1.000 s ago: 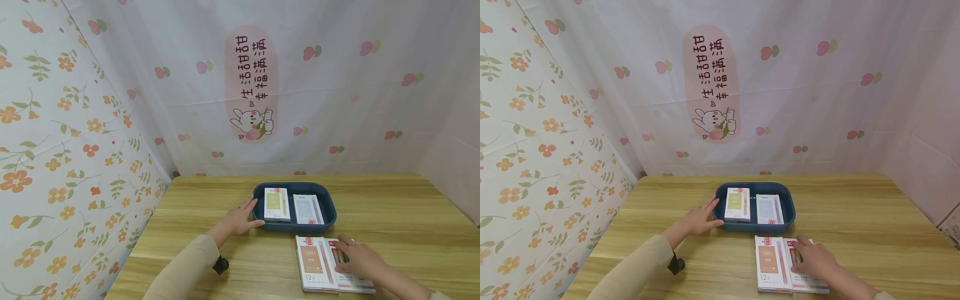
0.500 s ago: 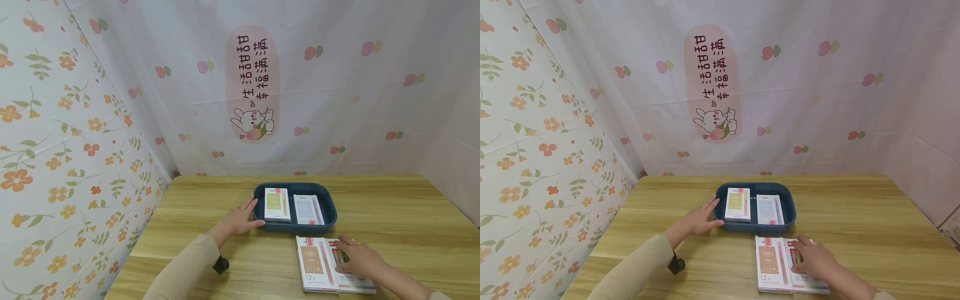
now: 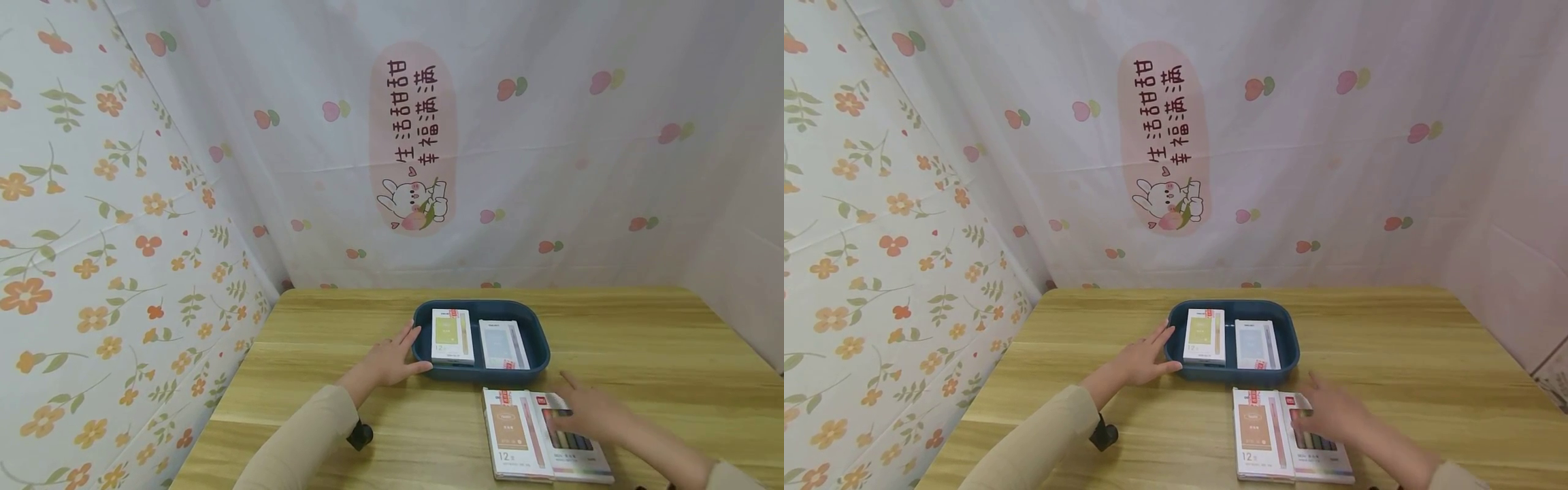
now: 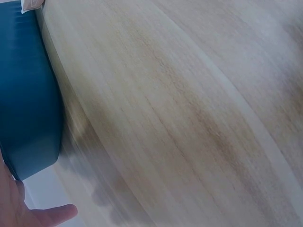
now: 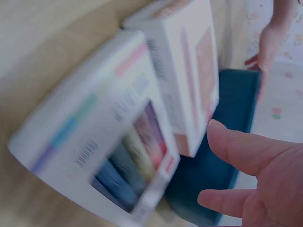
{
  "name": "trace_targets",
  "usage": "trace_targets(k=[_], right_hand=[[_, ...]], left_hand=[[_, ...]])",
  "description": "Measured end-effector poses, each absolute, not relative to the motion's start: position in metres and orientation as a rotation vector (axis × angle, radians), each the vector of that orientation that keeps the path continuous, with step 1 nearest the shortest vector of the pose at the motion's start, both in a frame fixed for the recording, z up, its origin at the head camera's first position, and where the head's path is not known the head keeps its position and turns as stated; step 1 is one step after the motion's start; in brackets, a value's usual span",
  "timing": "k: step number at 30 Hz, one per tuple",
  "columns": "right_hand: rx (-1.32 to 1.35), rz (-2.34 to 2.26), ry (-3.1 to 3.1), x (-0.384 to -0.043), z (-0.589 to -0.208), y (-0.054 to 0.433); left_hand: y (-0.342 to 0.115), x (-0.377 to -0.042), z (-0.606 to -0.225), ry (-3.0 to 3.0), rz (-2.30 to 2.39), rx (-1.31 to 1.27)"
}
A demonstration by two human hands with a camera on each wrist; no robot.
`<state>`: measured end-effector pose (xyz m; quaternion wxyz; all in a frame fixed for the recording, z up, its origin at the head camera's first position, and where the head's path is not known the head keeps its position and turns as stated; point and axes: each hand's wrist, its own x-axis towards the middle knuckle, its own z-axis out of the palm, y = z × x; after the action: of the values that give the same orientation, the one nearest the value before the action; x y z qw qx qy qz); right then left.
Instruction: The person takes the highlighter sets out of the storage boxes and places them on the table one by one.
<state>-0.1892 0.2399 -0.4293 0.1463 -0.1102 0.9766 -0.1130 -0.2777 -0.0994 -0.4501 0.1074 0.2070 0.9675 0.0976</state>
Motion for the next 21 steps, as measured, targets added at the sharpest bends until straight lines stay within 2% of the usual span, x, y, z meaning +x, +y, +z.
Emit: trace_targets(k=[13,21], right_hand=[[-0.509,-0.234,3.093,-0.204,-0.389,0.237],[-0.486,-0.317,3.131,-0.222,-0.383,0.223]], left_hand=[[-0.1,-0.277,-0.45,2.851,0.305,0.616],[-0.1,-0.277,-0.45,2.848,0.312,0.61]])
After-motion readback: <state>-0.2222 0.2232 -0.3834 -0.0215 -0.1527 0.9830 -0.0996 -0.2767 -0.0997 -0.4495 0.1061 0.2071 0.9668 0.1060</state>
